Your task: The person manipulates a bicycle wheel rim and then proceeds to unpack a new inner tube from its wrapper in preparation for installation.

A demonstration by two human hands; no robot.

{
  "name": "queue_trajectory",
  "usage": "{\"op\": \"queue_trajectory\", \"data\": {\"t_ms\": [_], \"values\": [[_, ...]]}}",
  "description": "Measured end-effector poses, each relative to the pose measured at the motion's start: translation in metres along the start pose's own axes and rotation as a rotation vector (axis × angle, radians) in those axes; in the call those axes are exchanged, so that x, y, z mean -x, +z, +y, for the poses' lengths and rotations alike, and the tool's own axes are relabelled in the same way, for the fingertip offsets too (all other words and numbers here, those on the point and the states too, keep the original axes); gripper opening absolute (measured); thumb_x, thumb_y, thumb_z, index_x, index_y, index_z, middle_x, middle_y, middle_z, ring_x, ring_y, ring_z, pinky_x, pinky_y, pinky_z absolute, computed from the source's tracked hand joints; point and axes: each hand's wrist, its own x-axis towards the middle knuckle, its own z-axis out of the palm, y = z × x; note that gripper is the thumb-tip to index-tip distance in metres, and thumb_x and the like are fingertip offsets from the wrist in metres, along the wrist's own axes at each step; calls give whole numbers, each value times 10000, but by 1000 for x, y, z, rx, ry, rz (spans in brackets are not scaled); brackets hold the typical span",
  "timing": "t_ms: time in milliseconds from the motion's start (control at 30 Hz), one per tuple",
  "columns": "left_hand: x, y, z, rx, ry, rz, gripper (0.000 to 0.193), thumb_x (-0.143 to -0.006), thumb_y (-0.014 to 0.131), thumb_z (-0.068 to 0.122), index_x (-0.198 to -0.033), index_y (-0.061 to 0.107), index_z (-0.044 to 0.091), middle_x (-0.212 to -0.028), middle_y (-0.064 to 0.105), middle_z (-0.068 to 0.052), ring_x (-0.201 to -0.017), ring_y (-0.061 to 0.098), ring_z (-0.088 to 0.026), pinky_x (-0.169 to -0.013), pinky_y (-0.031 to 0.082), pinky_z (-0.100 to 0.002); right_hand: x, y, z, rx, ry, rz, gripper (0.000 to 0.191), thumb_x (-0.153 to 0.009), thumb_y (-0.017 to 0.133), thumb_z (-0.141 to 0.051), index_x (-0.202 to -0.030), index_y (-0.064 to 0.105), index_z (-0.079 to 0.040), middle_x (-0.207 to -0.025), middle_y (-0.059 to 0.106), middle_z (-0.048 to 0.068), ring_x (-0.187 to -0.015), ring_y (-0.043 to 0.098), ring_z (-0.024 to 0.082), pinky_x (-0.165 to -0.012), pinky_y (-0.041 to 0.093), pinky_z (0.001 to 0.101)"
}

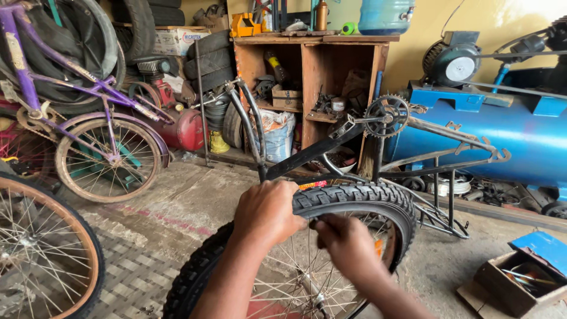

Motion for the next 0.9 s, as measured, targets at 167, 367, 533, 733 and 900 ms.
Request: {"op": "queue_trajectory", "data": {"t_ms": [167, 367, 533, 733, 900], "values": [[3, -2, 4, -41, -16, -8, 309, -784, 849, 190, -1036, 692, 104, -1011, 771, -108, -942, 761, -271, -862, 596, -405, -9, -59, -62, 816, -98, -339, 209, -978, 590, -294, -985, 753, -164, -834, 762, 110, -739, 754, 280, -706, 596, 398], [-1, 1, 2, 29, 56, -98, 492, -684, 946, 348, -1056, 735, 104, -1098, 732, -102, -1030, 710, -277, -919, 554, -419, -32, -91, -167, 1426, -370, -580, 228, -953, 621, -326, -995, 790, -179, -920, 763, 86, -834, 726, 278, -744, 570, 450], [4, -9, -15, 78, -93, -166, 480, -750, 840, 354, -1166, 699, 160, -1004, 801, -94, -910, 793, -265, -835, 610, -416, -49, -142, -205, 1274, -394, -443, 283, -996, 557, -383, -1096, 774, -231, -950, 784, 42, -844, 746, 219, -751, 580, 427], [14, -25, -10, 15, -13, -1, 615, -650, 953, 354, -1165, 686, 150, -1023, 732, -77, -907, 687, -219, -828, 570, -415, -27, -124, -100, 833, -49, -574, 398, -1000, 518, -426, -1319, 682, -256, -1055, 778, 21, -809, 756, 143, -757, 635, 318], [-2, 1, 8, -157, 16, 16, 630, -818, 854, 344, -1303, 564, 66, -1034, 749, -151, -924, 759, -284, -798, 610, -413, 6, -38, -8, 492, 131, -549, 302, -1027, 539, -271, -1018, 709, -22, -838, 771, 65, -690, 737, 149, -667, 618, 324]]}}
